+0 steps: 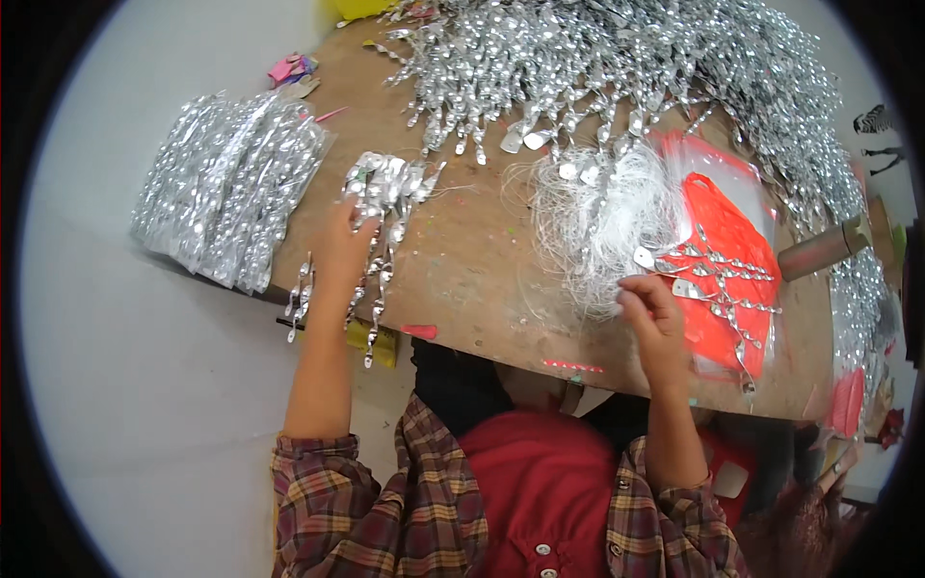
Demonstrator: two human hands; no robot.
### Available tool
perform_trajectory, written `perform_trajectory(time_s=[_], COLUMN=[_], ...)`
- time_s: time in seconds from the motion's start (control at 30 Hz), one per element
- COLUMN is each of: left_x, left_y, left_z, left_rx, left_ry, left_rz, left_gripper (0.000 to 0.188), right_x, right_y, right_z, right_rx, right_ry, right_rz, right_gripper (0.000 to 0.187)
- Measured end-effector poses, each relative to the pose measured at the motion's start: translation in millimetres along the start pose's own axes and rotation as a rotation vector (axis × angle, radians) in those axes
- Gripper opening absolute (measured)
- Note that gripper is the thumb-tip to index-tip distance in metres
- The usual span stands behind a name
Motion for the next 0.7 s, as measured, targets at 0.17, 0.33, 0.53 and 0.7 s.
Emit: perform_trajectory(time_s=[0.17, 0.33, 0.53, 0.7], left_x=[-79.4, -124.1, -141.3, -137.0], left_y=[17.8, -9.0, -49.3, -76.2], left_z=[-29.2, -70.3, -108.0, -126.1], left_rx=[-0.118, -0.081, 0.118, 0.256], left_ry=[-0.262, -0.445, -0.387, -0.183], left_rz=[0.235, 0.133, -0.145, -0.474], left_gripper=[0.039, 0.031, 0.026, 0.020], right_x=[32.4, 26.7, 20.5, 18.2], right_y=[-62.8, -100.4, -116.9, -121.0], right_z=[-13.1, -12.3, -9.9, -11.5], right_rx=[0.246, 0.261, 0.248, 0.210], right_ry=[0.425, 0.601, 0.689, 0.692], right_rz=[-0.752, -0.942, -1.077, -1.181], right_gripper=[0.007, 0.009, 0.010, 0.012])
Point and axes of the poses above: each hand's wrist, its own z-axis towards the middle knuckle, its own y-axis out of the back of the hand, x = y × z, the point moved 10 cm from there along z, towards the middle knuckle, and after that the axes turned 8 degrees about x, right-handed, at the moved point
